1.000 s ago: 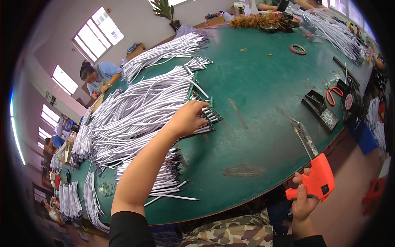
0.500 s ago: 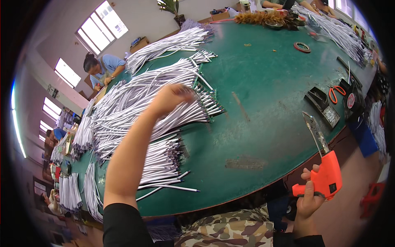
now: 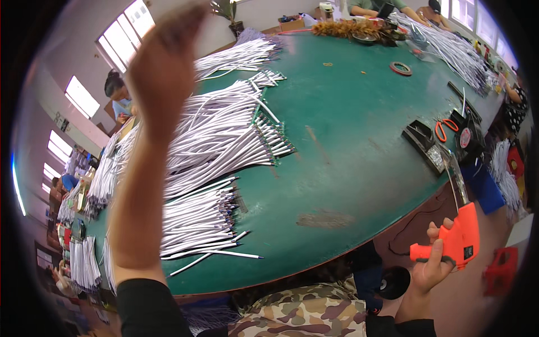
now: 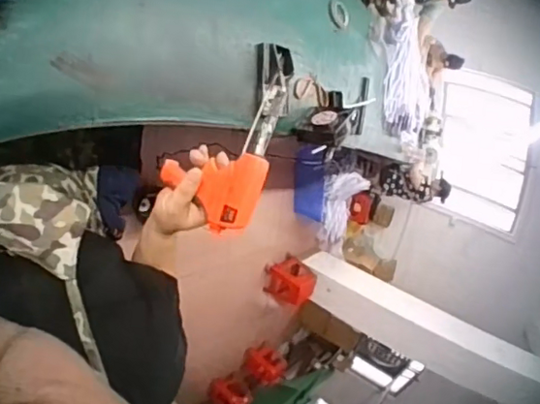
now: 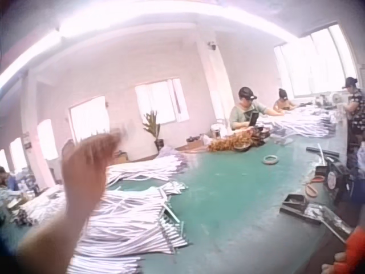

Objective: The person places wire ends onto circuit board strips by hand and solders the wire connections to the boards using a soldering tool.

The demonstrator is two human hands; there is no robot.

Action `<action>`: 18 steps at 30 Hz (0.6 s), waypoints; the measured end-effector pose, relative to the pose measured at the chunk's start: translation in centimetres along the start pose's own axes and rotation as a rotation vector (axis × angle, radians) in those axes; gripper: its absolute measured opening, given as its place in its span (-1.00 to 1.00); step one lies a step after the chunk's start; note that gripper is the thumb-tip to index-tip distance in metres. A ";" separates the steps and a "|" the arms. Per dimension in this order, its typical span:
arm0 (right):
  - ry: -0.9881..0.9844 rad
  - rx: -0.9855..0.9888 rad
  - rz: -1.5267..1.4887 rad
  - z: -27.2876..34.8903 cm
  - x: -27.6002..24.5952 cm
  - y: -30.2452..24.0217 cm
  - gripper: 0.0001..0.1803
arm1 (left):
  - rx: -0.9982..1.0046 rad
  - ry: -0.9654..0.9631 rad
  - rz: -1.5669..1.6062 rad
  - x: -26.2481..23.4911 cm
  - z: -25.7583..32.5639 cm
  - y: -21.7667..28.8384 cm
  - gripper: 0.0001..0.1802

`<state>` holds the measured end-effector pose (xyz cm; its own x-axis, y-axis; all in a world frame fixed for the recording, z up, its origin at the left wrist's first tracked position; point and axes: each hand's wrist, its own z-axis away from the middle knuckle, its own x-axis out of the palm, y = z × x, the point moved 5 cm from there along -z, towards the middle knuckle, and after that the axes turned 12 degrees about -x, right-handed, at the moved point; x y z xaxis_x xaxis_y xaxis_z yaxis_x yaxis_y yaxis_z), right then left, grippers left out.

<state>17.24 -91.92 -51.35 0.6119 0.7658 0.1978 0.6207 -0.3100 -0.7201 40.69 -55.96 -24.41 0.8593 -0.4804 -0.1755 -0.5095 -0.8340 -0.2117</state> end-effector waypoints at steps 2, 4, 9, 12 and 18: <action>-0.001 0.000 0.002 0.1 0.6 -0.1 -0.53 | -0.091 -0.250 0.450 -0.4 8.0 7.4 -0.56; -0.051 0.013 -0.057 0.2 1.6 -0.6 -0.57 | -0.125 -0.629 0.642 -1.4 15.8 13.1 -0.48; -0.179 0.020 0.014 1.0 1.1 -1.0 -0.54 | -0.052 -1.047 0.747 -3.9 24.1 19.2 -0.55; -0.175 0.070 -0.023 1.9 1.1 -0.9 -0.57 | 0.000 -1.219 0.771 -4.0 22.6 18.5 -0.24; -0.264 0.130 -0.064 3.8 2.0 -0.8 -0.56 | 0.103 -1.438 0.658 -1.4 22.5 15.0 -0.11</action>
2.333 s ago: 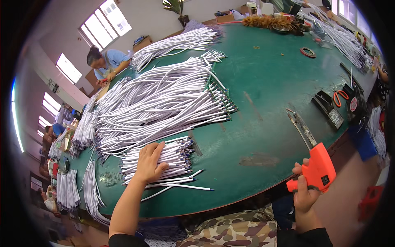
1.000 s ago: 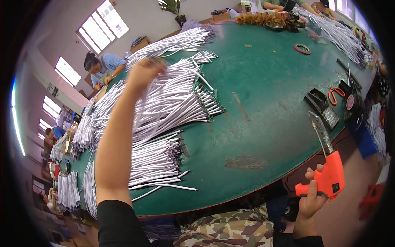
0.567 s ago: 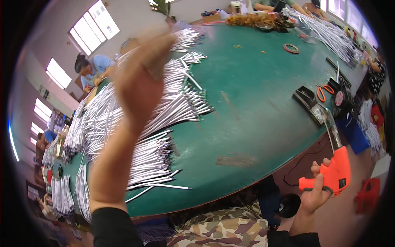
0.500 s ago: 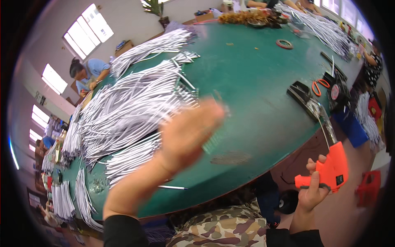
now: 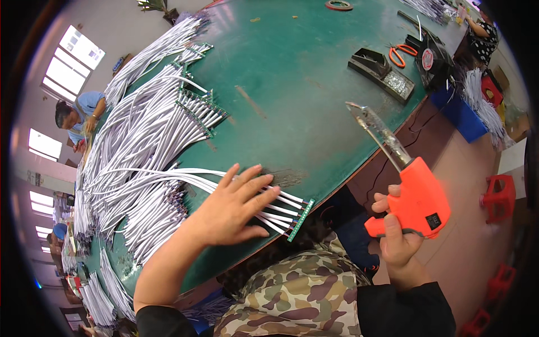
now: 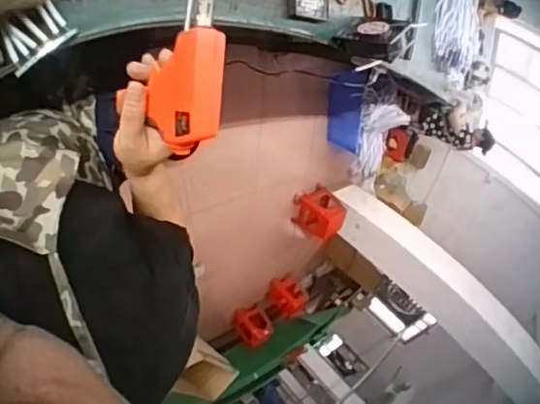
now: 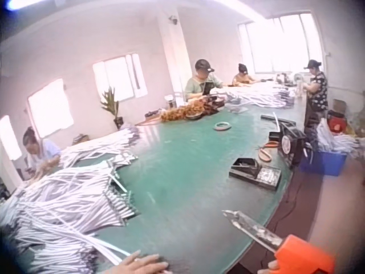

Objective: The person places wire ends onto circuit board strips by hand and solders the wire connections to the boards using a soldering tool.

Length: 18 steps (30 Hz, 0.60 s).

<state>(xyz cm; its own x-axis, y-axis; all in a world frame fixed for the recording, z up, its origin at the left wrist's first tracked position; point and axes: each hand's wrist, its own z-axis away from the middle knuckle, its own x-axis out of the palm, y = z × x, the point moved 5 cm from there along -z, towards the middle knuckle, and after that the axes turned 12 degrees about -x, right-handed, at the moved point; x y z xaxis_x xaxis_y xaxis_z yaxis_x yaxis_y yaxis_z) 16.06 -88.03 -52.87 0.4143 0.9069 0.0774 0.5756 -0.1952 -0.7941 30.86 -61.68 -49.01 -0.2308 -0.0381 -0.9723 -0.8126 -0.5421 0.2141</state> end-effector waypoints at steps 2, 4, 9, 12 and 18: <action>-0.012 0.020 -0.012 0.3 0.6 -0.2 -0.54 | -0.018 0.016 -0.010 0.5 0.2 -1.0 -0.11; -0.018 0.051 -0.003 0.4 0.6 -0.2 -0.53 | 0.029 0.037 -0.003 -0.1 0.2 -1.5 -0.18; -0.019 0.079 0.003 0.2 0.8 0.4 -0.54 | -0.081 -0.034 -0.134 -3.0 0.7 -5.2 -0.26; -0.066 -0.022 -0.016 -0.2 1.0 0.0 -0.55 | -0.160 0.002 -0.280 -2.9 2.4 -8.2 -0.30; -0.018 0.042 0.023 -0.3 1.3 0.5 -0.55 | -0.146 -0.014 -0.181 -2.6 2.5 -11.7 -0.74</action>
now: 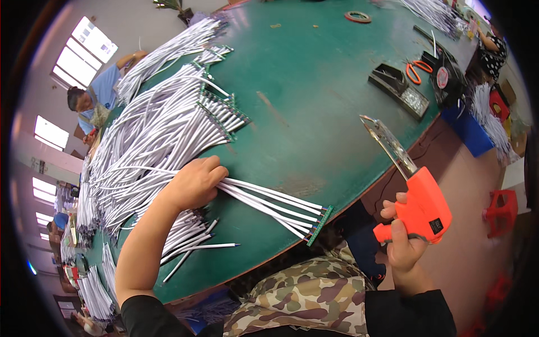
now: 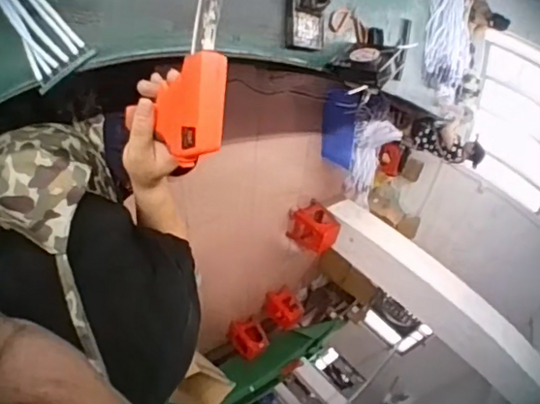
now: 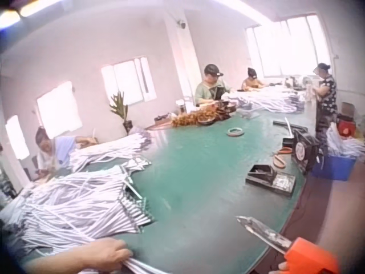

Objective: The person places wire ends onto circuit board strips by hand and solders the wire connections to the boards using a soldering tool.

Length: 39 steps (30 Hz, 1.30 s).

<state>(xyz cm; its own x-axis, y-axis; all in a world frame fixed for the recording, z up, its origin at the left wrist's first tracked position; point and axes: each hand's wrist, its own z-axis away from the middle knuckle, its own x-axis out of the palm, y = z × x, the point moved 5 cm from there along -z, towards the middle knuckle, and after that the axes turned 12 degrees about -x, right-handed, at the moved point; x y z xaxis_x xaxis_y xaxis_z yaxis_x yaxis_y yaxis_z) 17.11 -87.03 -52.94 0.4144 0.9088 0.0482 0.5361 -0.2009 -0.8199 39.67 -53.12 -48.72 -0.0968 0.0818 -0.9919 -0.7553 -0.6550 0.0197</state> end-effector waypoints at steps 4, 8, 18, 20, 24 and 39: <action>0.086 -0.042 -0.014 -0.9 0.1 -0.5 -0.58 | -0.131 0.023 0.073 -2.5 0.8 -2.4 -0.72; 0.098 -0.064 -0.008 -2.0 -0.1 -0.6 -0.57 | -0.478 0.049 -0.092 -8.4 1.8 -4.7 -0.86; 0.068 -0.132 0.015 -3.6 -0.1 -0.7 -0.57 | -0.722 0.484 -0.571 -27.0 13.4 -7.5 -0.66; 0.162 -0.123 -0.006 -4.0 0.0 -0.9 -0.54 | -0.764 0.473 -0.608 -27.6 15.6 -8.3 -0.62; 0.156 -0.118 -0.011 -3.6 0.7 -0.6 -0.55 | -0.802 0.191 0.155 -17.7 13.9 -5.4 -0.78; 0.039 -0.038 -0.055 -2.5 2.0 0.5 -0.57 | -0.477 0.061 -0.002 -5.4 6.7 5.4 -0.48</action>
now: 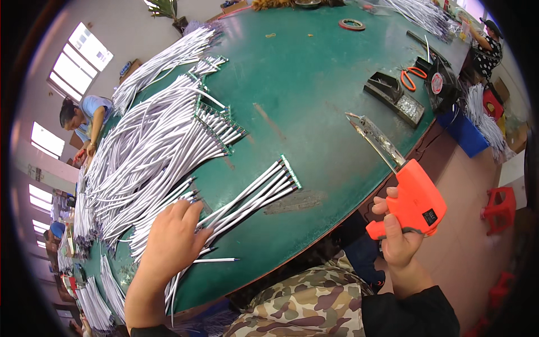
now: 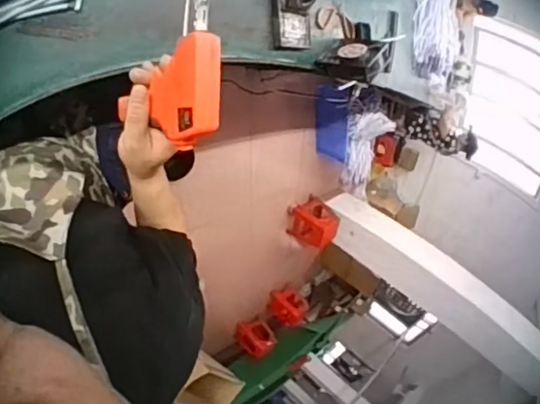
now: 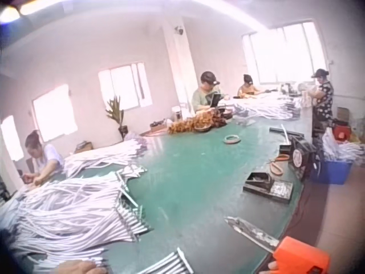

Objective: The person places wire ends onto circuit board strips by hand and solders the wire connections to the boards using a soldering tool.

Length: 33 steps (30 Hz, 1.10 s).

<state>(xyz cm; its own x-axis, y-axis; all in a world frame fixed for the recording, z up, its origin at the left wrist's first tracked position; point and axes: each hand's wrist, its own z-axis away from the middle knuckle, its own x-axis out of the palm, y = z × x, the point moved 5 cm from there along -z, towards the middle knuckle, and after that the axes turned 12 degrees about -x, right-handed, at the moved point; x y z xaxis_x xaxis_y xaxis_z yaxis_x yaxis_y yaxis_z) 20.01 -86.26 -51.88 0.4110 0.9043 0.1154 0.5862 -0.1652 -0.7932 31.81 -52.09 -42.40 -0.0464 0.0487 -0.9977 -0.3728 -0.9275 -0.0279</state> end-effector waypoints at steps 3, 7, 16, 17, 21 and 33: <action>-0.015 -0.002 -0.026 0.4 0.1 0.7 -0.57 | 0.192 0.079 0.117 0.8 -2.3 3.8 -0.58; -0.089 0.001 -0.046 0.6 0.7 0.8 -0.56 | 0.400 0.076 0.193 5.0 -4.8 8.7 -0.68; -0.124 -0.012 -0.026 0.8 0.4 1.0 -0.55 | 0.365 0.070 0.146 6.2 -5.1 9.3 -0.72; -0.118 -0.012 -0.029 0.8 0.2 0.9 -0.55 | 0.344 0.063 0.228 6.0 -5.0 8.7 -0.74; -0.113 0.015 -0.022 1.0 -0.2 1.0 -0.55 | 0.273 -0.121 0.594 5.5 -4.6 6.5 -0.81; -0.151 -0.004 0.009 1.3 0.8 0.7 -0.55 | 0.035 -0.141 0.491 6.9 -11.5 6.5 -0.70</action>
<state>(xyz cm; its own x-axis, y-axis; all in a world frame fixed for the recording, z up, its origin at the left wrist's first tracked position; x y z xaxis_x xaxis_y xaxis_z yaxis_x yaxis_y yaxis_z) 19.84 -85.17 -53.13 0.3065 0.9517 0.0164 0.5858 -0.1750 -0.7913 39.76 -62.08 -50.13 -0.3476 -0.3380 -0.8746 -0.3068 -0.8404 0.4467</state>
